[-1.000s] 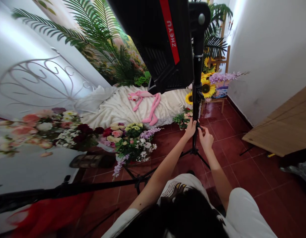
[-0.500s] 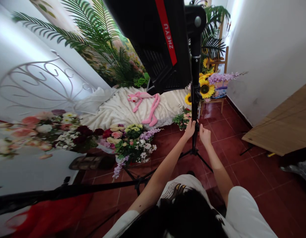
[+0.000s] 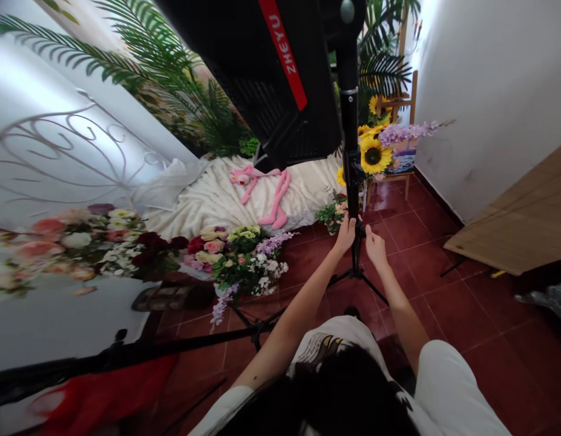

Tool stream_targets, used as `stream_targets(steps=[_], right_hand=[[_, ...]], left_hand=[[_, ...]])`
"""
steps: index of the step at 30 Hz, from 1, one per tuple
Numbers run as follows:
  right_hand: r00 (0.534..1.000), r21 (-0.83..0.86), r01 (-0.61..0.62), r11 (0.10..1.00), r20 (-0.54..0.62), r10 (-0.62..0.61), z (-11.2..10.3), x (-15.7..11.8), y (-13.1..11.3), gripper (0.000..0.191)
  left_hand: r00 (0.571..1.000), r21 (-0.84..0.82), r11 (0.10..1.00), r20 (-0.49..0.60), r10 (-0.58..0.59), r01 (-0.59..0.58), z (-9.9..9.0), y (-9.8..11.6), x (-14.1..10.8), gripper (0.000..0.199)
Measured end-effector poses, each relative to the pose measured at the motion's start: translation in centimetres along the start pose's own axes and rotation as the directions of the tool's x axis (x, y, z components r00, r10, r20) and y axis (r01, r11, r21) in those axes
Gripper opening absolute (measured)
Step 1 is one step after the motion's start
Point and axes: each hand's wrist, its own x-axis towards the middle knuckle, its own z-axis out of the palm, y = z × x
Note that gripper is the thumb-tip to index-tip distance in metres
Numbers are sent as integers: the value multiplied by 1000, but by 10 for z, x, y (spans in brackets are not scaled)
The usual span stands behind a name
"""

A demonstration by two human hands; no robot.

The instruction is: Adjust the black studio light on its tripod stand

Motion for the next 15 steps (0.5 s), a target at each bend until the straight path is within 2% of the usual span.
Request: stream_targets(steps=[8,15], right_hand=[[997,-72,65,995,-25,-67,5,4,3,68],[999,-23,-3,1000,-52,2,9,0,-1,68]], left_hand=[[1000,-6,1000,-7,-19,19,0,6,-1,56],[1000,9,999,-2,-31,31,0,7,-2,57]])
